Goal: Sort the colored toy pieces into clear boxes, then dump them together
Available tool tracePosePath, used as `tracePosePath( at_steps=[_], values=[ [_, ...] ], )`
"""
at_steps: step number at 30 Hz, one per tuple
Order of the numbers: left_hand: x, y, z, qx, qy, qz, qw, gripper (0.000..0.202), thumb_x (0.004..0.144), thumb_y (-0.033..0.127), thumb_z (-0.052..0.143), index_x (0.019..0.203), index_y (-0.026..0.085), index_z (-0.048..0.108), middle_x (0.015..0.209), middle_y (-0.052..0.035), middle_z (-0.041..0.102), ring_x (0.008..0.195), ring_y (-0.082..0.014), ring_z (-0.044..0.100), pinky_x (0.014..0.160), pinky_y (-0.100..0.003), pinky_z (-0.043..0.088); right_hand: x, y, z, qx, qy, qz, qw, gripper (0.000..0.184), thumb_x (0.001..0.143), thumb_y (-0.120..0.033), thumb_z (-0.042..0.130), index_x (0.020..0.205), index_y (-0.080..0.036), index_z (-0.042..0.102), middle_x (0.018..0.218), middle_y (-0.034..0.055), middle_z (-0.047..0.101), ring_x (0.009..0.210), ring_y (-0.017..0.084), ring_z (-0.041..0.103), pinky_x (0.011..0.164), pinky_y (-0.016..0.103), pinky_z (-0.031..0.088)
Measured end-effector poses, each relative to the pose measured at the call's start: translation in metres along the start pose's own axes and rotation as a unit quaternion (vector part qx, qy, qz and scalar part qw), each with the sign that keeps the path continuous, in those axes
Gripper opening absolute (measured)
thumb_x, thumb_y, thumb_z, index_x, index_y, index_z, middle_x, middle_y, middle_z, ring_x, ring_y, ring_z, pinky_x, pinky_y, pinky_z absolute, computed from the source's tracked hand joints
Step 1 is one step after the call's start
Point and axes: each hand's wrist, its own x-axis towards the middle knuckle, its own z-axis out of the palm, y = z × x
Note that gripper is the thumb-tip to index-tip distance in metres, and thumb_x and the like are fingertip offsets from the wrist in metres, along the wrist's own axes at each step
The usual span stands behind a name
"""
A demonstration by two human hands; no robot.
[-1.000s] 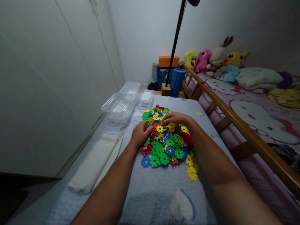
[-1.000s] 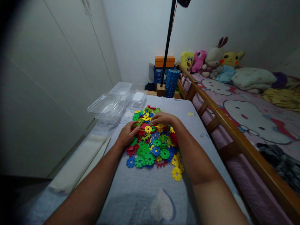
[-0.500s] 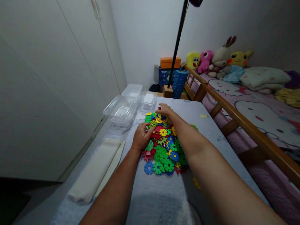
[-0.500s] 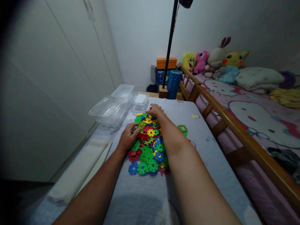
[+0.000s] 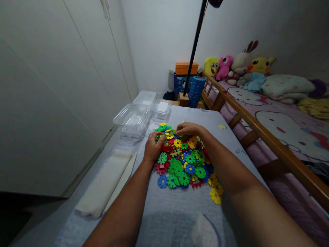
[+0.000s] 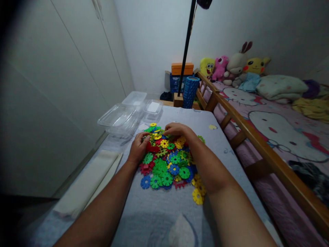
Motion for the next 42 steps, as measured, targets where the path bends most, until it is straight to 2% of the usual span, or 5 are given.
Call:
tracePosePath(
  at_steps=[6,15,26,35,42],
  values=[
    [0.0,-0.005,0.003,-0.04,0.011,-0.039,0.998,0.04,0.096,0.052,0.056,0.119,0.02,0.066,0.124,-0.0112,0.071,0.123,-0.0275,0.065,0.11,-0.045,0.05,-0.007,-0.021,-0.011,0.01,0.006,0.008,1.0,0.034,0.093,-0.044,0.062,0.09,-0.015,0.08,0.075,0.0018,0.072,0.067,0.015,0.06,0.063,0.025,0.041],
    [0.001,-0.013,0.003,-0.052,0.043,-0.039,0.997,0.045,0.097,0.052,0.055,0.128,0.019,0.061,0.132,-0.0139,0.067,0.128,-0.0275,0.062,0.116,-0.046,0.046,0.062,-0.07,0.03,-0.105,0.105,0.015,0.989,0.06,0.091,-0.043,0.072,0.146,-0.021,0.064,0.152,0.0126,0.063,0.131,0.029,0.063,0.105,0.032,0.049],
    [0.002,-0.003,0.0,-0.014,0.008,-0.03,0.999,0.044,0.097,0.05,0.053,0.127,0.02,0.066,0.137,-0.0131,0.068,0.135,-0.0291,0.06,0.121,-0.048,0.043,0.011,-0.079,0.019,-0.091,0.006,-0.041,0.995,0.029,0.093,-0.021,0.058,0.108,-0.015,0.082,0.104,0.0059,0.082,0.088,0.017,0.07,0.074,0.022,0.047],
    [-0.001,0.001,-0.002,-0.022,-0.069,-0.059,0.996,0.051,0.093,0.057,0.054,0.123,0.02,0.071,0.129,-0.0121,0.076,0.122,-0.0304,0.069,0.111,-0.049,0.05,-0.083,-0.03,0.024,0.06,0.099,-0.094,0.989,0.027,0.094,-0.034,0.057,0.094,-0.016,0.078,0.096,0.0067,0.077,0.091,0.02,0.067,0.085,0.029,0.049],
    [-0.002,0.001,-0.001,-0.02,-0.056,-0.05,0.997,0.047,0.092,0.057,0.058,0.119,0.021,0.072,0.126,-0.0107,0.076,0.12,-0.0288,0.069,0.11,-0.047,0.05,-0.139,0.062,0.051,0.074,0.339,0.125,0.929,0.036,0.092,-0.042,0.057,0.116,-0.021,0.074,0.129,0.0142,0.071,0.127,0.031,0.062,0.113,0.045,0.044]
  ],
)
